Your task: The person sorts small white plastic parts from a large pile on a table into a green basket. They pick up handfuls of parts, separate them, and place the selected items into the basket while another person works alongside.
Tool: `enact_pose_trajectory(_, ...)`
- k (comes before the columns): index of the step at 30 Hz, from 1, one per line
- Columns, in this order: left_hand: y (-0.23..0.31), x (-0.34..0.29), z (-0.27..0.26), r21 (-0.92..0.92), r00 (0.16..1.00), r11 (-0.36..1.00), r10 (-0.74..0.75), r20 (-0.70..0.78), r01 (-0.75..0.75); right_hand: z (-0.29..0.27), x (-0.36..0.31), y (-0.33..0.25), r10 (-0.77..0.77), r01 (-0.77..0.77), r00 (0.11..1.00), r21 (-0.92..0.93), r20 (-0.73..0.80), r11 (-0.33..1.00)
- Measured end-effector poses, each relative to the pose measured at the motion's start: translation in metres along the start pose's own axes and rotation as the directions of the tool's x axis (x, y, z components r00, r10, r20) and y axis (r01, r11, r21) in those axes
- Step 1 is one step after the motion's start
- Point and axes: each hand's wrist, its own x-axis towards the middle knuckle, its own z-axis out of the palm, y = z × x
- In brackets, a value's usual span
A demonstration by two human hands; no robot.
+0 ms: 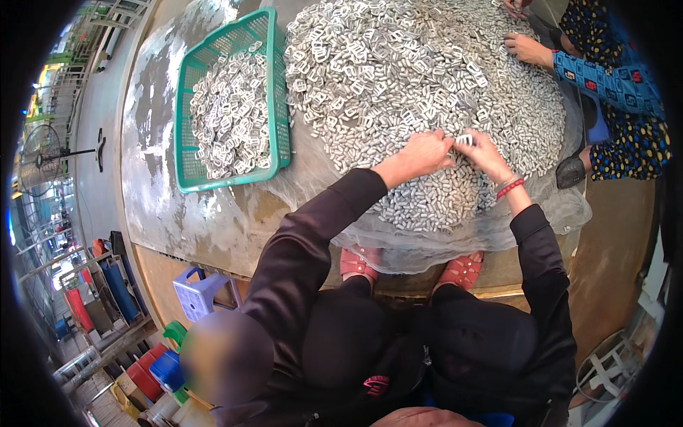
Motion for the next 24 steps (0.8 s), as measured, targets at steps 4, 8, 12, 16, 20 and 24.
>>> enact_pose_trajectory(4, -0.005, 0.015, 0.01, 0.072, 1.0, 0.997, 0.013, -0.004, -0.012, -0.022, -0.008, -0.025, 0.069, -0.093, 0.996, 0.675, 0.062, 0.732)
enact_pose_trajectory(8, -0.015, 0.007, 0.009, 0.034, 0.999, 0.999, 0.019, -0.04, -0.018, -0.05, -0.026, -0.041, -0.176, -0.022, 0.975, 0.851, 0.133, 0.524)
enact_pose_trajectory(12, -0.019, -0.013, 0.004, 0.103, 0.989, 0.984, 0.143, 0.033, -0.146, -0.059, -0.033, -0.037, -0.081, 0.001, 0.994, 0.711, 0.079, 0.703)
enact_pose_trajectory(16, -0.029, -0.032, -0.01, 0.063, 0.985, 0.987, 0.145, 0.096, -0.151, -0.039, -0.02, -0.015, 0.002, -0.004, 0.999, 0.044, 0.047, 0.999)
enact_pose_trajectory(20, -0.038, -0.056, -0.022, -0.003, 0.983, 0.986, 0.166, 0.077, -0.166, -0.014, -0.015, 0.013, -0.082, 0.024, 0.993, -0.523, -0.087, 0.852)
enact_pose_trajectory(24, -0.049, -0.061, -0.036, -0.197, 0.999, 0.979, 0.048, -0.019, -0.051, -0.017, -0.011, 0.015, -0.193, 0.103, 0.965, -0.421, -0.177, 0.901)
